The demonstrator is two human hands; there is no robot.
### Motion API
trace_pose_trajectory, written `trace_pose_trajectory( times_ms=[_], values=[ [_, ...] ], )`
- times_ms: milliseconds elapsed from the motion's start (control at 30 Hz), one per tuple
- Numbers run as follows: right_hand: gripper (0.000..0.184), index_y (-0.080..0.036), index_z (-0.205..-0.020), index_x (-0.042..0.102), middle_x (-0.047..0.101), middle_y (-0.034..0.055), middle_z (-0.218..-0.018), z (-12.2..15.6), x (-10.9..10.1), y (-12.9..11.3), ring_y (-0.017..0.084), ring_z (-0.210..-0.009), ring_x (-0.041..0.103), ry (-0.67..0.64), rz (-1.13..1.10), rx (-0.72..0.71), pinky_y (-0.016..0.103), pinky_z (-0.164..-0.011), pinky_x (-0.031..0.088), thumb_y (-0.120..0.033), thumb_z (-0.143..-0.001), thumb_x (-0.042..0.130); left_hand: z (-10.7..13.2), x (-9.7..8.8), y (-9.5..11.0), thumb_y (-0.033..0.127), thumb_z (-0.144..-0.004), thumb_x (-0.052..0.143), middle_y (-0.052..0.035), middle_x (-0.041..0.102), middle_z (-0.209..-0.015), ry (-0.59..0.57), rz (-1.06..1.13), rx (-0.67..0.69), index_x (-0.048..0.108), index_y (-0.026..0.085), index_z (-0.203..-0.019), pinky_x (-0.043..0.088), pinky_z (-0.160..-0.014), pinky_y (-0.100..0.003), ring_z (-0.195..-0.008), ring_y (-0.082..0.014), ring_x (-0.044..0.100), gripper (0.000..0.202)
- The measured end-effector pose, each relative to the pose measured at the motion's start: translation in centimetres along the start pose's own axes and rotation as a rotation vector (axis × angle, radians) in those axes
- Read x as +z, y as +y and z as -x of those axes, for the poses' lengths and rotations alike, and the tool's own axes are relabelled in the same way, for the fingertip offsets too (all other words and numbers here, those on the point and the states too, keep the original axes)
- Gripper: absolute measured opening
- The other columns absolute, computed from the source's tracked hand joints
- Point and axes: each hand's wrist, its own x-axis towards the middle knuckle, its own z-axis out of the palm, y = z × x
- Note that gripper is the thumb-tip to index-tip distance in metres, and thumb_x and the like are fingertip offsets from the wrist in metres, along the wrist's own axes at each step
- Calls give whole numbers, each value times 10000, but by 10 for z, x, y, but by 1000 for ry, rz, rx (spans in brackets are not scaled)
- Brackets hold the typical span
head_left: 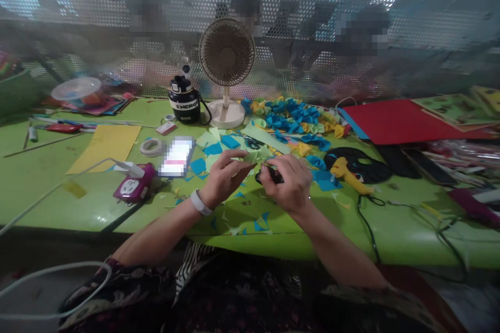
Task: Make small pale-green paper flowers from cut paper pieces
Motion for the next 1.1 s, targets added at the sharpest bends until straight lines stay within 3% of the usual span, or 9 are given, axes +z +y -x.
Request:
trace_pose_trajectory(
  times_ms=[500,900,1100],
  values=[
    [58,-197,-833,648,662,9,-658,0,0,-1,146,-594,591,9,7,-10,273,-614,440,-211,-888,631,4,1,-1,117,-877,683,-71,651,-1073,-28,35,-8,660,198,-1009,585,-817,-287,-962,-148,670,157],
    [34,-178,-864,663,673,35,-701,2,2,2,163,-663,614,-19,-12,-61,292,-654,435,-164,-884,639,3,2,-2,121,-869,697,-60,661,-1043,-19,28,-4,654,204,-1009,593,-819,-304,-968,-154,666,168],
    [97,-182,-934,656,711,48,-760,2,2,1,184,-692,646,-30,4,-53,297,-665,492,-255,-877,629,2,2,-1,120,-859,707,-68,661,-1032,-8,28,-11,651,187,-973,587,-814,-300,-963,-158,665,144]
  ],
)
